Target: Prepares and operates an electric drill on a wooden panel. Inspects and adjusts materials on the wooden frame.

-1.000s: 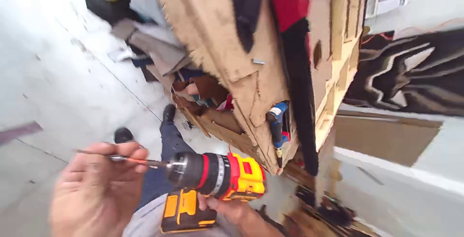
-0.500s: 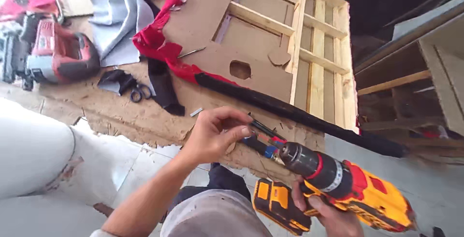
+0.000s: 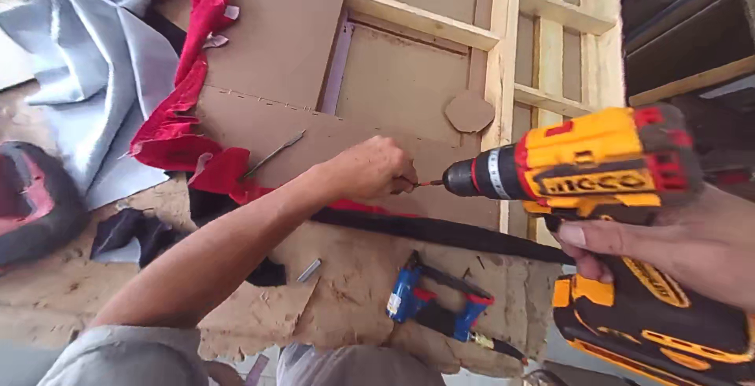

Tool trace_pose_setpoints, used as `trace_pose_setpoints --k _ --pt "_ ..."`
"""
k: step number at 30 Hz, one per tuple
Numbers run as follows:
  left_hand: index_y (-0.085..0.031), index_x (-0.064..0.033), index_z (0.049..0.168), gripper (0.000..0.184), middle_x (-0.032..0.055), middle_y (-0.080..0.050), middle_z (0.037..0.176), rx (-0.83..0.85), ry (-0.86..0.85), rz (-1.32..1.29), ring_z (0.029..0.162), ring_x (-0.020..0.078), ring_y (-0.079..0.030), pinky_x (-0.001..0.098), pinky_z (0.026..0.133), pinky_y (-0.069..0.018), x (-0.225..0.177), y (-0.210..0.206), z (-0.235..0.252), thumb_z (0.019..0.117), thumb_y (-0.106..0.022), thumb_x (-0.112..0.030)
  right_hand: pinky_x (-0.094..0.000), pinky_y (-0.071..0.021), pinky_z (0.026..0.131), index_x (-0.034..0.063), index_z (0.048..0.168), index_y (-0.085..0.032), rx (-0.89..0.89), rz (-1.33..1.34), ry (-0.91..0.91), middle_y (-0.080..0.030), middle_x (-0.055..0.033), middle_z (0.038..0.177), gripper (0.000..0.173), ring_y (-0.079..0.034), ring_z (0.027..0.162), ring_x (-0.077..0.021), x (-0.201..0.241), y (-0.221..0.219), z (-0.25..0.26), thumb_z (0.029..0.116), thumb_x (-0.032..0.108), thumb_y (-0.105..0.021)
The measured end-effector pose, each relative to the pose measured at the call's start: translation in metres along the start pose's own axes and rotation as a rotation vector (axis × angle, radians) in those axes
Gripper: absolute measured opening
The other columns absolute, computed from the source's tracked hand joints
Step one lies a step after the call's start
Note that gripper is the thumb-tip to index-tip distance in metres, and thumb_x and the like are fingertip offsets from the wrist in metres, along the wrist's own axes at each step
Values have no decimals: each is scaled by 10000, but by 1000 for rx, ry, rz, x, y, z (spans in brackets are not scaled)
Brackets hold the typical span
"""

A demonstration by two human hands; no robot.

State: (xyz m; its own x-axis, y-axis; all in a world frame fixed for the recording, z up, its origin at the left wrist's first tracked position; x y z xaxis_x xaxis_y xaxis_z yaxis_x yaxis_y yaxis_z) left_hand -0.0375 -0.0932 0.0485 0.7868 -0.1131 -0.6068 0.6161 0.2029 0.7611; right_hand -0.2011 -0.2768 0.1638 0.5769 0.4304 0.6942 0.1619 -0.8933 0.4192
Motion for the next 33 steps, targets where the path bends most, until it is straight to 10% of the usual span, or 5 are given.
trace_pose_setpoints --k 10,22,33 --pt "-757 -78 928 246 82 -722 852 174 186 69 799 261 -716 458 671 -570 64 -66 3 1029 -553 -173 -262 -543 384 150 964 -708 257 -27 -134 -692 -77 671 137 -643 456 -149 -25 7 124 936 284 -703" --pt "-728 -106 856 166 66 -688 794 259 360 211 720 275 -690 474 554 -508 60 -77 7 958 -659 -217 -261 -532 369 222 914 -692 282 -144 -80 -668 -26 618 209 -612 419 -106 -39 9 144 924 430 -705" --pt "-734 -136 827 208 50 -691 753 178 516 241 670 265 -682 474 530 -485 63 -80 10 965 -641 -261 -236 -573 428 190 985 -663 385 -205 -203 -675 -12 650 82 -639 466 -82 -12 24 151 958 237 -725"
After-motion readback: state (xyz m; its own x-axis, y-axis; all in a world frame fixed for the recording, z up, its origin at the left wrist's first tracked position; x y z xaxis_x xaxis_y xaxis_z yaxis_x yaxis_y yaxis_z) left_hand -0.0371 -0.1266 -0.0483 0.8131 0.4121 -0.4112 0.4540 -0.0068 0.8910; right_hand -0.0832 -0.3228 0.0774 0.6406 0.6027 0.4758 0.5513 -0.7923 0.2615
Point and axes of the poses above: each hand's wrist, its own z-axis towards the middle knuckle, its own y-axis out of the back of the hand, x = y × z, the point moved 6 cm from there along z, towards the middle knuckle
